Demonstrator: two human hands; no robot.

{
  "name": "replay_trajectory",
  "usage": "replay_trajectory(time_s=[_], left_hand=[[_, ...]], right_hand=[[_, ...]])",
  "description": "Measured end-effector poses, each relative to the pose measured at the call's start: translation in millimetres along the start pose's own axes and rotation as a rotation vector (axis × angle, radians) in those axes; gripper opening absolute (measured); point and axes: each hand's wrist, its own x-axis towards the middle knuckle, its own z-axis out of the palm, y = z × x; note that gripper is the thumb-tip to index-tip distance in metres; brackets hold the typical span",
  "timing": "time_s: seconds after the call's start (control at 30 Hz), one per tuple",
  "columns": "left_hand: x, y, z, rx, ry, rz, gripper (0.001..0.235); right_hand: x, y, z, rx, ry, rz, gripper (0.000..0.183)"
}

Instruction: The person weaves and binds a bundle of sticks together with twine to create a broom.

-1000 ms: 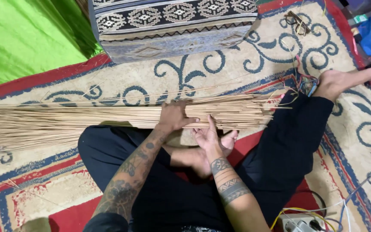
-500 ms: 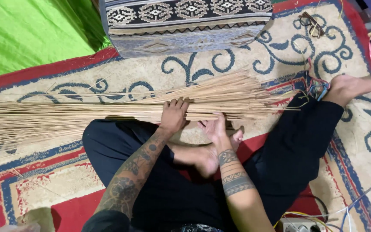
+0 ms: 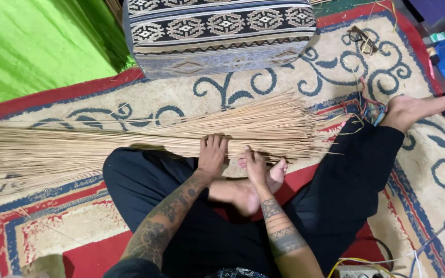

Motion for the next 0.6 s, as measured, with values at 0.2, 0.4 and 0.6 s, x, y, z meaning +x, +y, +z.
replay_trajectory(time_s=[0.2,0.4,0.6], left_hand=[[-20.9,15.7,-24.8,-0.044,-0.075,0.003,0.063],[-14.8,-10.4,29.5,-0.016,0.184,-0.124,0.015],[-35.2,-17.0,45.2,-0.056,0.283,-0.049,0.017]], right_hand=[[4.8,18.7,-0.8,-0.613,0.173,-0.236,0.050],[-14.9,0.5,-8.4,-0.548,0.106,-0.274,0.058],[-25.3,4.7,-16.3,-0.479,0.093,-0.235,0.058]])
